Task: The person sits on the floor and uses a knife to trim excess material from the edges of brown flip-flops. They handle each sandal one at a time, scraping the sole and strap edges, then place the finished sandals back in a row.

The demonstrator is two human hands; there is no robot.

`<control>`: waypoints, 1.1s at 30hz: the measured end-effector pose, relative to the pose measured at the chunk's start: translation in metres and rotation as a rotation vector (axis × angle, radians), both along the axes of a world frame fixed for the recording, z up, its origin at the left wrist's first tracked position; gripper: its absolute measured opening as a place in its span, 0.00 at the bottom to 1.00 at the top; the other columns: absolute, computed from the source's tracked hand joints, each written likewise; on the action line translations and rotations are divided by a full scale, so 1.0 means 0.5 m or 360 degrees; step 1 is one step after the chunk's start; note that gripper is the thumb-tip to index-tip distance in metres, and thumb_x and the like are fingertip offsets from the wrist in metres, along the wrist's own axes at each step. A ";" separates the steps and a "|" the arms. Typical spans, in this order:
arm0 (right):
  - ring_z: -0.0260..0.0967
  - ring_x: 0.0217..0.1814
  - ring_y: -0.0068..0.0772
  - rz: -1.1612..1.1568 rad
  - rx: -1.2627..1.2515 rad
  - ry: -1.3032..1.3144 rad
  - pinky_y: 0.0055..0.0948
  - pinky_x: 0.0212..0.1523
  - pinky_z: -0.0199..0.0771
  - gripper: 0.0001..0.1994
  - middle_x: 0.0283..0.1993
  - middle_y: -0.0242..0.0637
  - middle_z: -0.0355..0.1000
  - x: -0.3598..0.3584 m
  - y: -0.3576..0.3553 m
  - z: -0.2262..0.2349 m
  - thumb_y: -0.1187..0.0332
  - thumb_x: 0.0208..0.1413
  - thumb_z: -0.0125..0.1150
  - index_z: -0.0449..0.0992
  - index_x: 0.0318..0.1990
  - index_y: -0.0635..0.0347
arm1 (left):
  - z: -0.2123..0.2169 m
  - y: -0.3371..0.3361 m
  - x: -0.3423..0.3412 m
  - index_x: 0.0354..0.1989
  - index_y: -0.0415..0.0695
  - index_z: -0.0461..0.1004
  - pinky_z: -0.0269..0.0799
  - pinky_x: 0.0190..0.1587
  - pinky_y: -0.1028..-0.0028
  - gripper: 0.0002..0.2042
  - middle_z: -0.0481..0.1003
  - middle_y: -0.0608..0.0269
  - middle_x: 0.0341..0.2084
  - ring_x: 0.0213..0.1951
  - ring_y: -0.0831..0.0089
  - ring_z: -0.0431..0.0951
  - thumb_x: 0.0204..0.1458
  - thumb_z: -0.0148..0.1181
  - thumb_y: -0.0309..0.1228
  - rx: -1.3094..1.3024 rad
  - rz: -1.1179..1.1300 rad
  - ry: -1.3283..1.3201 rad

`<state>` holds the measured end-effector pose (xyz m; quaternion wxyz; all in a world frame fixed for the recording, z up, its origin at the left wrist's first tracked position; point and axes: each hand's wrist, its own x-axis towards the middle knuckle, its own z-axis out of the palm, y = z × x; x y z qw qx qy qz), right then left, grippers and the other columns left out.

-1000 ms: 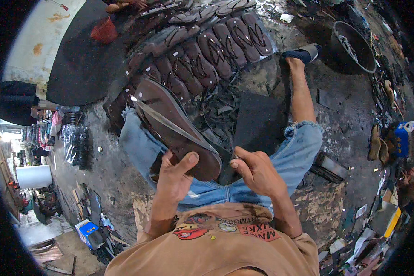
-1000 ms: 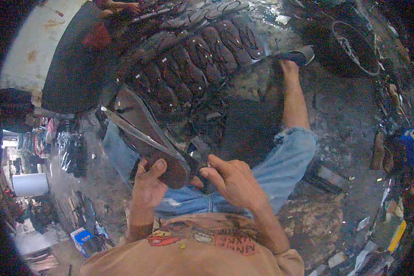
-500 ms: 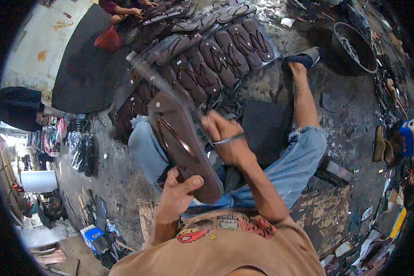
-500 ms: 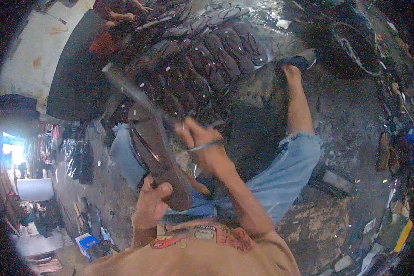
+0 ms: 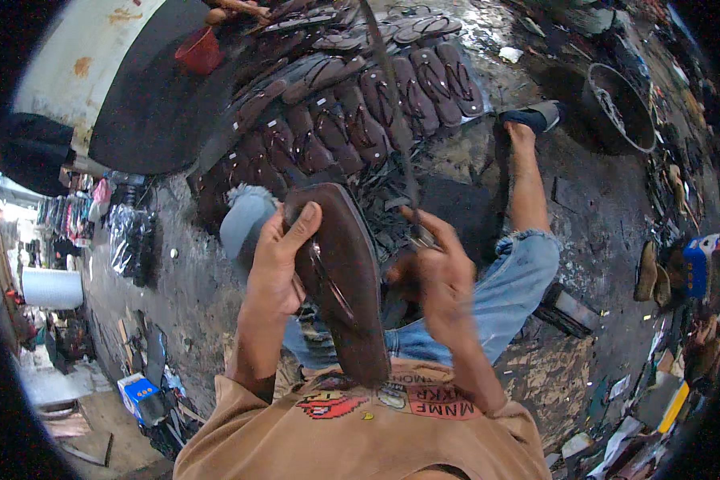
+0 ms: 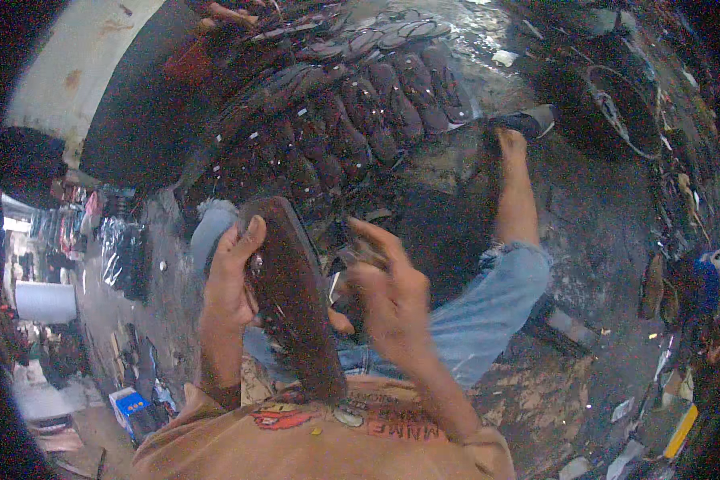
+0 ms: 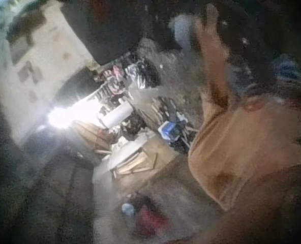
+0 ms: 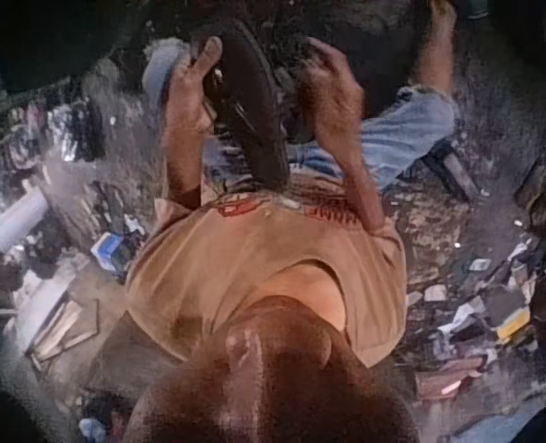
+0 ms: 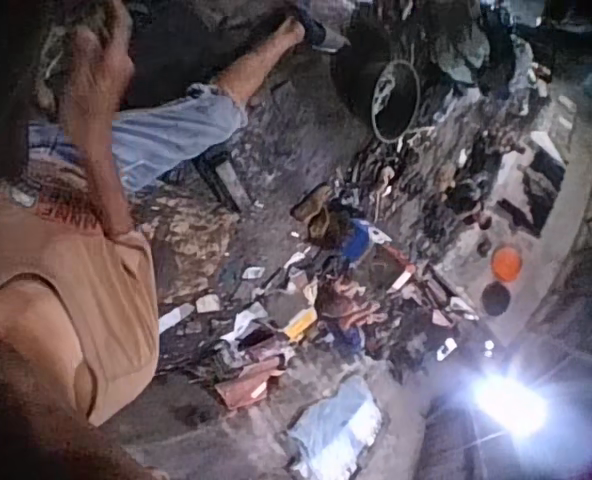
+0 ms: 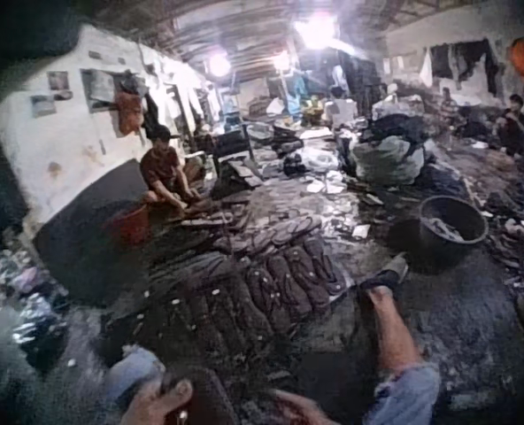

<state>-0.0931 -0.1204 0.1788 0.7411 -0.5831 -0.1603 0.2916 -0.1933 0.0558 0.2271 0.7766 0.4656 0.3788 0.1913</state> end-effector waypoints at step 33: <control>0.73 0.30 0.57 0.0766 -0.0526 -0.0651 0.45 0.35 0.70 0.16 0.29 0.49 0.73 -0.021 -0.199 -0.033 0.56 0.65 0.53 0.74 0.46 0.61 | 0.078 -0.003 -0.088 0.50 0.35 0.77 0.75 0.48 0.74 0.24 0.81 0.64 0.41 0.42 0.80 0.78 0.46 0.76 0.33 0.0142 -0.0885 0.0541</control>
